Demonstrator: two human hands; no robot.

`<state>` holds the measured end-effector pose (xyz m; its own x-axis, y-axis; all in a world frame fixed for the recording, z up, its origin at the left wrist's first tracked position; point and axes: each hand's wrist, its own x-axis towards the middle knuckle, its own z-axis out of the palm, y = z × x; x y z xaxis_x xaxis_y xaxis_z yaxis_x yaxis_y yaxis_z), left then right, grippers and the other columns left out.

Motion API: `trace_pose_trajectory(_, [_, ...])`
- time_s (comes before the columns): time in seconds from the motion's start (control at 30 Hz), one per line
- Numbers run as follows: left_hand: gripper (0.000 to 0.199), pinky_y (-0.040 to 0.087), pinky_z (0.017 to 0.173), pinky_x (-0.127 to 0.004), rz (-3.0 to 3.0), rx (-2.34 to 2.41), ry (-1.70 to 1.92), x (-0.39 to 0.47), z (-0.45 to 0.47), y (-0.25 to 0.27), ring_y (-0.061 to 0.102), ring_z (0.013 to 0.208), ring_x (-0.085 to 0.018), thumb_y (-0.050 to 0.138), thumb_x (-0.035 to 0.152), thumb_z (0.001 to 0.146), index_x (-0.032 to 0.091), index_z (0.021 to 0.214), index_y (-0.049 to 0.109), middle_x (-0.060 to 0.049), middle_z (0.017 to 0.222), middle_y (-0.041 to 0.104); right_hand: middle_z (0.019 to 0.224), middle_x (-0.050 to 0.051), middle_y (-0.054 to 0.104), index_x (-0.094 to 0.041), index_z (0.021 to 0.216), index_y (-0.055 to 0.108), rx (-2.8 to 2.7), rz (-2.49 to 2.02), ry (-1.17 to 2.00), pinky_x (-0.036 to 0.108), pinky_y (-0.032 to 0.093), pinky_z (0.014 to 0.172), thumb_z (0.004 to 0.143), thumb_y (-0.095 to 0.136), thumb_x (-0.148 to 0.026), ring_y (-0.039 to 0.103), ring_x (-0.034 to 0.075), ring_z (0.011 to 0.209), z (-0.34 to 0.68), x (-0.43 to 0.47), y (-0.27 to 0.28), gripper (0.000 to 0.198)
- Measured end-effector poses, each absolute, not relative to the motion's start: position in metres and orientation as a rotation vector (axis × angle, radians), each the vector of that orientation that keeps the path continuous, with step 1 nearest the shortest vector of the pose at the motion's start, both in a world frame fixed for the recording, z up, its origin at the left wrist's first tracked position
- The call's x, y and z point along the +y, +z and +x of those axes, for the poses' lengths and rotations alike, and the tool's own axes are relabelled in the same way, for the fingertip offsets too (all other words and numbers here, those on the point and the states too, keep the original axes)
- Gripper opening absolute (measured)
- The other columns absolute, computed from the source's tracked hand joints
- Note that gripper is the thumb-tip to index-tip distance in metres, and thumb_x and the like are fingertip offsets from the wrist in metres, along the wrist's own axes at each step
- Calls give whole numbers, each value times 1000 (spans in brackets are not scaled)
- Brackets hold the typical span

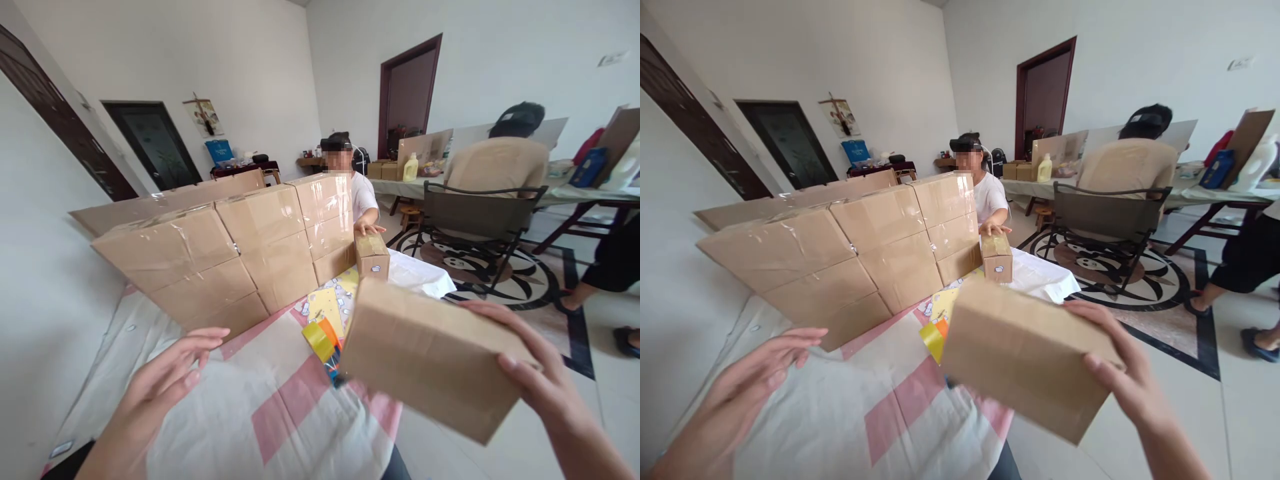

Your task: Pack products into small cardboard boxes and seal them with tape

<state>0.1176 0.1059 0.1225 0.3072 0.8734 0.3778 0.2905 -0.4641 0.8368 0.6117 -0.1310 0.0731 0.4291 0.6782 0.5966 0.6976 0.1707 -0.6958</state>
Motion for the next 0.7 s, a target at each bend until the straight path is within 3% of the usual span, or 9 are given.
trace_pose_trajectory(0.13, [27,55,78,-42,1598,1035,1306,126,142,88,64,113,-38,79,55,66,35,84,82,-10,111,76,129,14,64,-34,125,68,-989,-1709,-407,47,53,85,85,66,-64,62,36,120,661,-98,34,50])
trace_pose_trajectory(0.27, [23,46,65,-29,1282,988,1535,141,136,62,62,95,-26,83,45,64,29,80,80,-8,99,74,128,18,59,-20,119,70,-1196,-1838,-635,55,46,104,87,59,-67,58,37,121,684,-26,-13,58])
trace_pose_trajectory(0.37, [21,44,65,-26,1176,1004,1624,145,117,46,59,90,-21,81,40,66,26,81,78,-6,97,71,130,20,57,-16,120,70,-1284,-1951,-694,56,38,113,92,54,-63,54,36,125,701,30,-29,57])
trace_pose_trajectory(0.5, [19,44,67,-25,1041,1113,1693,146,89,26,59,85,-18,79,36,63,23,75,73,-3,90,69,141,23,53,-14,132,64,-1281,-2167,-579,57,36,113,96,54,-55,48,39,132,714,102,-13,56])
trace_pose_trajectory(0.6, [21,43,66,-25,937,1177,1718,152,72,11,59,80,-16,79,35,61,22,73,69,-2,85,67,156,26,41,-15,151,50,-1222,-2468,-268,56,44,103,101,48,-52,51,41,131,709,147,18,62])
trace_pose_trajectory(0.7, [27,38,59,-22,862,1202,1706,165,60,-6,56,71,-13,79,37,59,20,76,66,-1,81,66,159,34,32,-12,155,45,-1209,-2699,-79,56,50,90,100,55,-50,57,44,125,689,178,54,68])
